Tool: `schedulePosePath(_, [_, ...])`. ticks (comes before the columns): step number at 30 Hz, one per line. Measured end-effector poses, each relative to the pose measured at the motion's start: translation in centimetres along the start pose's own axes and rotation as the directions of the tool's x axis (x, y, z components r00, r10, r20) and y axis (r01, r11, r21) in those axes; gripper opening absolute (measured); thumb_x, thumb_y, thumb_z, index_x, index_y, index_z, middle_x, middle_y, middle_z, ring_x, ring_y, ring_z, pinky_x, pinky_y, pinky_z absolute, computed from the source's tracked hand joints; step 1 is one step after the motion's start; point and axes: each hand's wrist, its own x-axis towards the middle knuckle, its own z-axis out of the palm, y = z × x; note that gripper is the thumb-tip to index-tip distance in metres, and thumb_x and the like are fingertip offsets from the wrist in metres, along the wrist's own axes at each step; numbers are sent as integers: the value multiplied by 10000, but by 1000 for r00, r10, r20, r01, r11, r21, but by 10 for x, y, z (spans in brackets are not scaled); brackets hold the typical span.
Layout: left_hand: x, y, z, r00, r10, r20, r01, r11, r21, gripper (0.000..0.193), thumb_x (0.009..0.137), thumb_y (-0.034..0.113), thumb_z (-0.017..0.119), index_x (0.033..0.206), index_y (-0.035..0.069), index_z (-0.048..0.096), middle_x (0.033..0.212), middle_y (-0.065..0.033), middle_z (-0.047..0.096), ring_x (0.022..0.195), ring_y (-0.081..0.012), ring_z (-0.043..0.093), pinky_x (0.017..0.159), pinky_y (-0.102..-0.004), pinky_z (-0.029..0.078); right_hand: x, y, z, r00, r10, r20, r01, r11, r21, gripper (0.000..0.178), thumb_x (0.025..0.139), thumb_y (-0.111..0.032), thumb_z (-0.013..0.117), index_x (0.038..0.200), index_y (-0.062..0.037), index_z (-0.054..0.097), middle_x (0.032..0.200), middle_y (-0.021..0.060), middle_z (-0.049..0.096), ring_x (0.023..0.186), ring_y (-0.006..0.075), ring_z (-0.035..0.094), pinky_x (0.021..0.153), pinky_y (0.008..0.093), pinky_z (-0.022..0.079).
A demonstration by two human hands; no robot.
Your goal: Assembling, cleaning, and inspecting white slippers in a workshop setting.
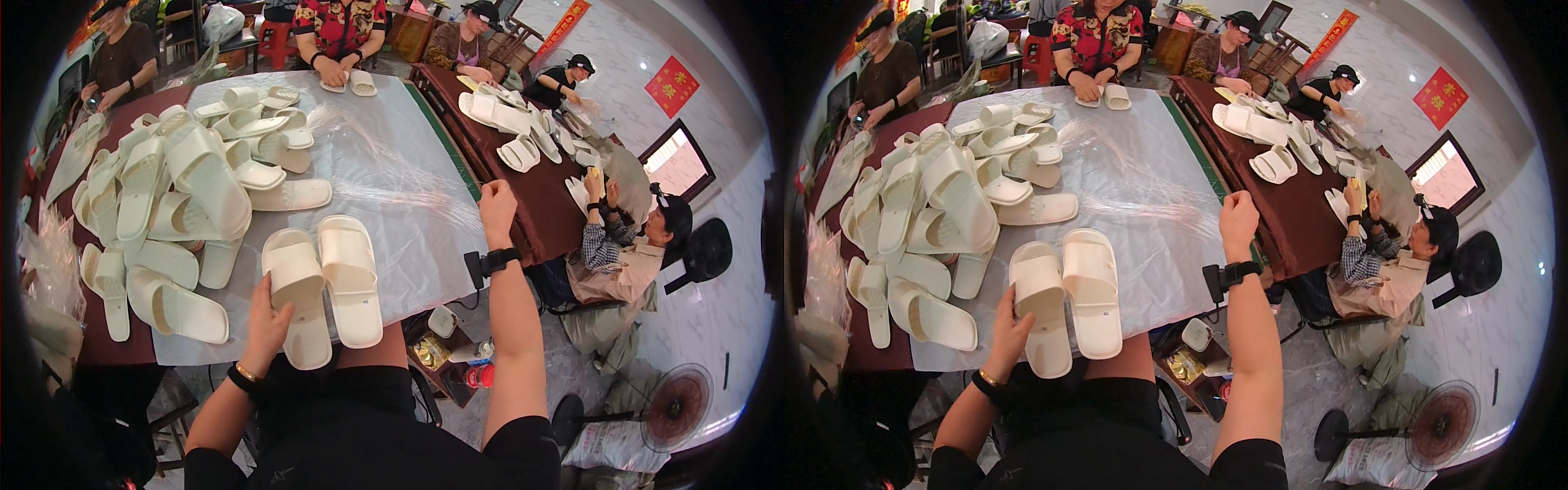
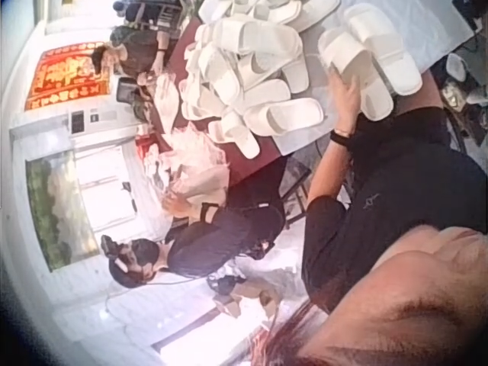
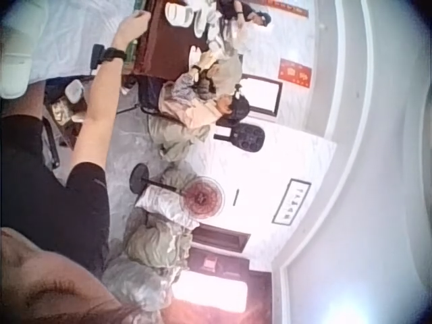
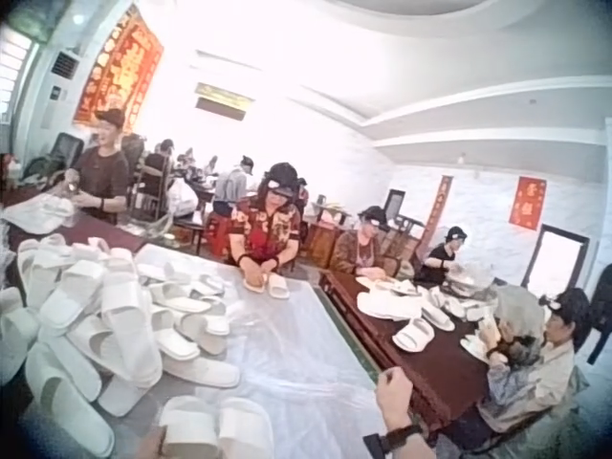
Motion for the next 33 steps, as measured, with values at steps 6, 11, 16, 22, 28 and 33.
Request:
schedulePosePath(6, [-4, 7, 4, 999, 30, 36, -32, 997, 68, 706, 814, 61, 612, 1430, -64, 290, 1418, -218, 372, 1316, -306, 386, 1092, -363, 321, 4, -36, -27, 976, 72, -205, -11, 959, 282, 149, 853, -154, 627, 851, -7, 605, 738, 180, 644, 664, 300, 663, 614, 393, 505])
schedulePosePath(11, [-4, 9, -1, 998, 42, 37, -44, 997, 61, 710, 806, 57, 614, 1432, -49, 296, 1415, -220, 375, 1313, -307, 388, 1095, -364, 316, -6, -45, -28, 997, -56, -46, 65, 966, 250, 119, 885, -113, 598, 862, 4, 591, 736, 155, 634, 599, 228, 637, 595, 359, 506])
schedulePosePath(16, [-1, 8, 3, 996, 58, 62, -59, 998, 22, 710, 797, 53, 609, 1433, -36, 304, 1402, -217, 386, 1305, -302, 396, 1093, -366, 319, -10, -34, -24, 960, -277, 31, 272, 955, 117, 118, 909, -102, 576, 845, -2, 577, 742, 100, 618, 620, 190, 629, 601, 327, 502])
schedulePosePath(22, [-4, 12, -4, 999, 30, 25, -30, 1000, 4, 668, 789, 101, 626, 1372, -72, 352, 1387, -263, 401, 1296, -377, 402, 1102, -401, 309, -30, -74, -41, 991, 14, -132, 56, 859, 508, 85, 896, -85, 604, 870, -9, 575, 819, 77, 629, 739, 158, 635, 660, 283, 495])
schedulePosePath(28, [-11, 49, -13, 996, 31, -88, -31, 1000, 0, 559, 814, 85, 620, 1340, 13, 444, 1259, -183, 511, 1140, -279, 529, 899, -341, 486, -152, -112, -38, 820, -535, 206, 428, 810, 400, 148, 775, 28, 660, 883, -23, 574, 899, 117, 633, 751, 262, 603, 671, 343, 494])
schedulePosePath(33, [-21, 64, -15, 940, -102, 327, 164, 972, -168, 442, 850, 135, 651, 1258, 17, 529, 834, -66, 636, 680, -169, 603, 633, -295, 490, -233, -122, -29, 708, -623, 331, 467, 766, 443, 192, 724, 32, 678, 874, -30, 576, 884, 128, 621, 786, 315, 608, 661, 378, 504])
